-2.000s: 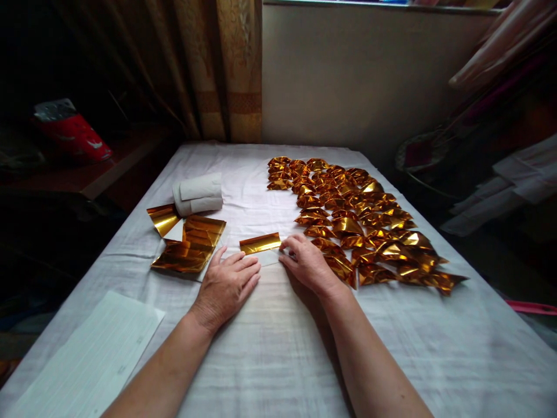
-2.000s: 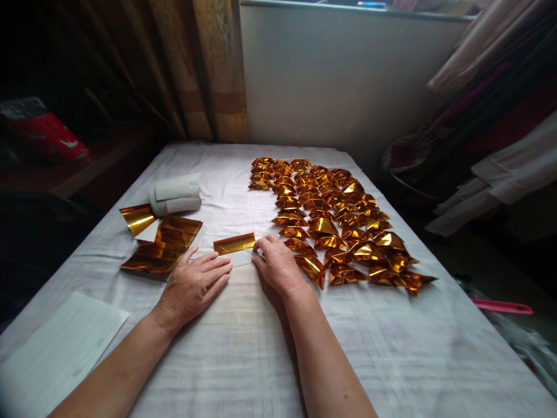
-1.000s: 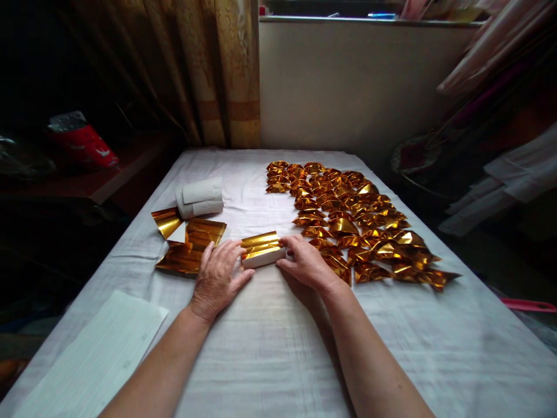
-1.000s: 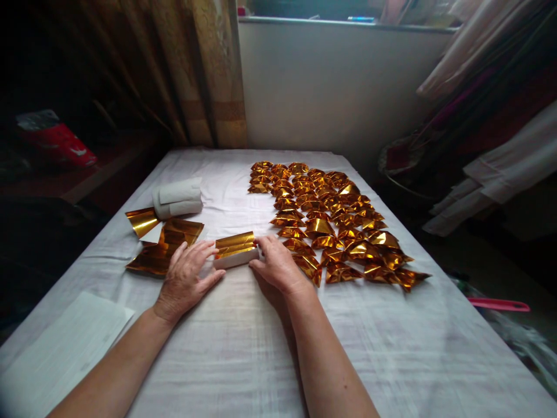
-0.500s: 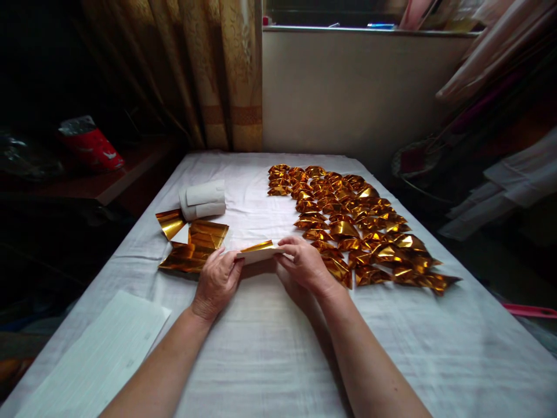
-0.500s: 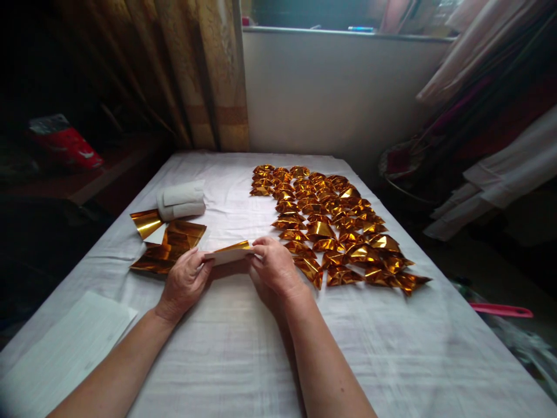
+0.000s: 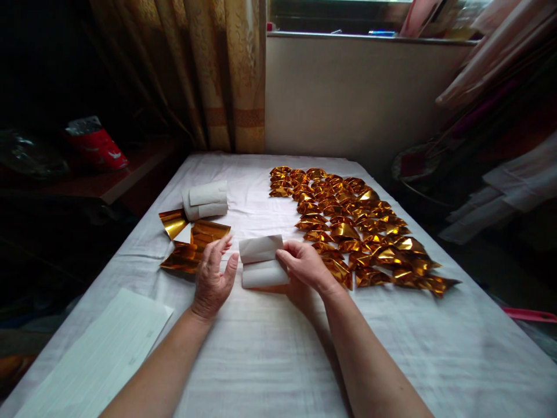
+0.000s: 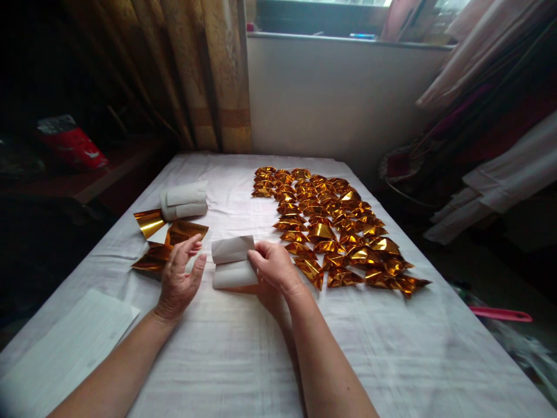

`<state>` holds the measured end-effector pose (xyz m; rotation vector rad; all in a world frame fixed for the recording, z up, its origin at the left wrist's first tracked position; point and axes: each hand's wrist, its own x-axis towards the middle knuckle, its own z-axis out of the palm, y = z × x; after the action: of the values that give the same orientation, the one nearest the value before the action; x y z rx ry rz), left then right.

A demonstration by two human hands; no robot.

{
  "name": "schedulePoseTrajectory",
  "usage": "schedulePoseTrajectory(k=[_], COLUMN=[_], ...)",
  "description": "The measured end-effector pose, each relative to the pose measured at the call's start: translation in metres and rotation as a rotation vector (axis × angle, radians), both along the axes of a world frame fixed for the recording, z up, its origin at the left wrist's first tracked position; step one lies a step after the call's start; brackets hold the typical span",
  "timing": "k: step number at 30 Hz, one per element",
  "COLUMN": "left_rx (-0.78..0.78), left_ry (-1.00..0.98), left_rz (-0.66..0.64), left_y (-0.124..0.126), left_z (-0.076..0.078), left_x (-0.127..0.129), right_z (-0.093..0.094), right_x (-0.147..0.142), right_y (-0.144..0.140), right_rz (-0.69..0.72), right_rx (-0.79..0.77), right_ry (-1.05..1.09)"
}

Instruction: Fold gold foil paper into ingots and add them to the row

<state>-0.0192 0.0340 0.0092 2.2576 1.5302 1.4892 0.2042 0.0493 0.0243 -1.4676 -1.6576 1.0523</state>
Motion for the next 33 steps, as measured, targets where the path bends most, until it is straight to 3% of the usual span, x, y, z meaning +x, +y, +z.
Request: schedulePoseTrajectory(k=[3,7,12,18,21,28,33], left_rx=[0.013,-0.123,-0.274,-0.323,-0.315,-0.353,-0.358], left_ry=[0.162,0.423,0.563,0.549,0.525,0.481,0.397], left_rz=[-0.177,-0.37,-0.333,-0.296,-0.301,-0.322,-0.337], left_y=[-0.003,-0.008,-0.01,-0.011,-0.01,-0.008,-0.006], left_z=[0.001,-0.004,-0.01,-0.011,-0.012,-0.009,-0.009], left_x=[0.002,0.007,0.01,0.01,0.01,0.008,0.007], right_z=[-0.004,-0.004,-0.005,0.002,0.005,0.004,0.009], right_x=[-0.001,-0.004,0.001,0.025,0.03,0.02,0.021], right_y=[-0.001,-0.001,0.001,-0.003,-0.006,-0.007,-0.007], right_rz=[-0.024,-0.061,-0.108,0.178,0.3,0.26,0.337], right_rx=[0.014,0.005,-0.059,-0.294,-0.244,-0.096,-0.037], right_ry=[-0.21,-0.303,-0.255,0.015,0.001,-0.267,-0.305])
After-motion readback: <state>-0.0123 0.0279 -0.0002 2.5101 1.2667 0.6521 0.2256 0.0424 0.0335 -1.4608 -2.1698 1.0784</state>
